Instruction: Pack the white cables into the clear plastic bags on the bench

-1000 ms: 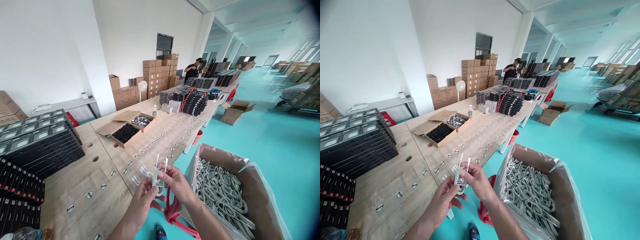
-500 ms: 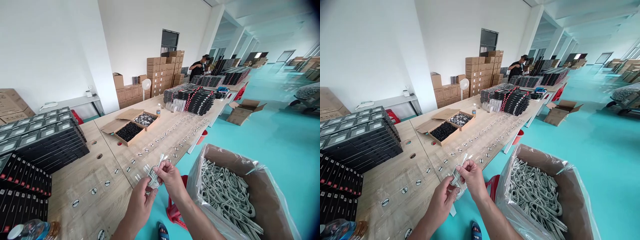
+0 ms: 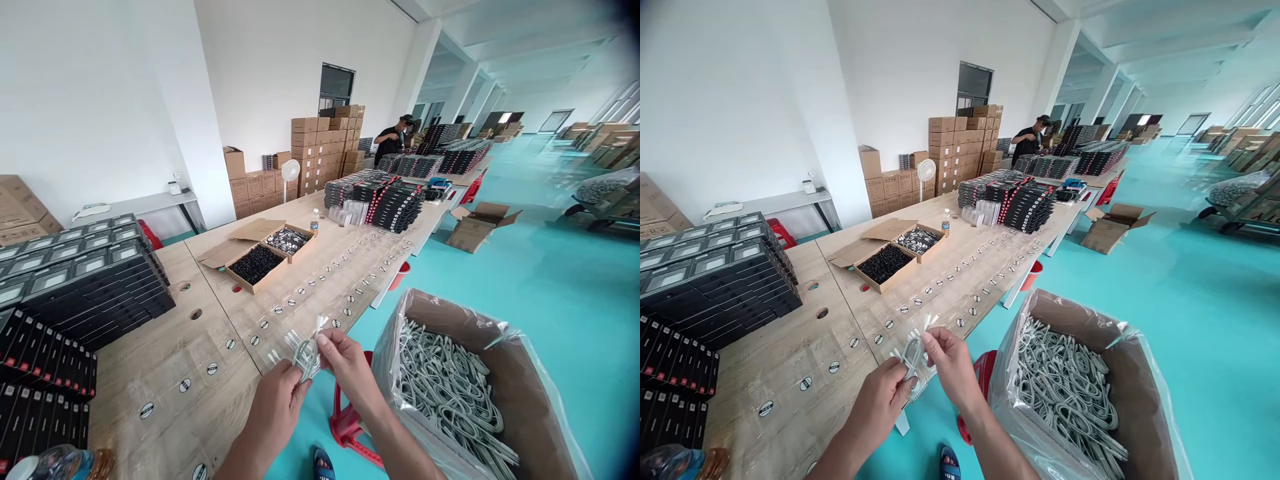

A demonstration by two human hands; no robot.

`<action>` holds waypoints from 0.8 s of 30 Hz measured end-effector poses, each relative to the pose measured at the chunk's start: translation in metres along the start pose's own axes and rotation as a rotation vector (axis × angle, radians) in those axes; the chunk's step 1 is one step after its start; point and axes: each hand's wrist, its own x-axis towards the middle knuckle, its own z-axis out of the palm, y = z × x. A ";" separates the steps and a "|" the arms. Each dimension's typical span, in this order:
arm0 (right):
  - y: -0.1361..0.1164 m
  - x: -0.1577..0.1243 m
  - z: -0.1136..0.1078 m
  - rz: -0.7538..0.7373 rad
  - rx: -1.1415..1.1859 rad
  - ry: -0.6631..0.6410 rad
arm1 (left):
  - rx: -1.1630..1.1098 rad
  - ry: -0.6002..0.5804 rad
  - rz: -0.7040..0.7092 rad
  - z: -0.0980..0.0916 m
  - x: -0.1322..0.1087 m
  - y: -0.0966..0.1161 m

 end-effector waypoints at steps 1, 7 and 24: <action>0.000 0.000 0.001 -0.007 -0.020 -0.001 | 0.015 0.008 0.010 0.001 0.000 -0.001; -0.003 0.006 0.002 0.121 0.193 0.078 | -0.649 -0.141 -0.279 0.006 -0.001 -0.006; -0.006 0.019 0.004 -0.251 -0.583 -0.306 | -1.336 -0.115 -0.540 0.006 0.007 -0.022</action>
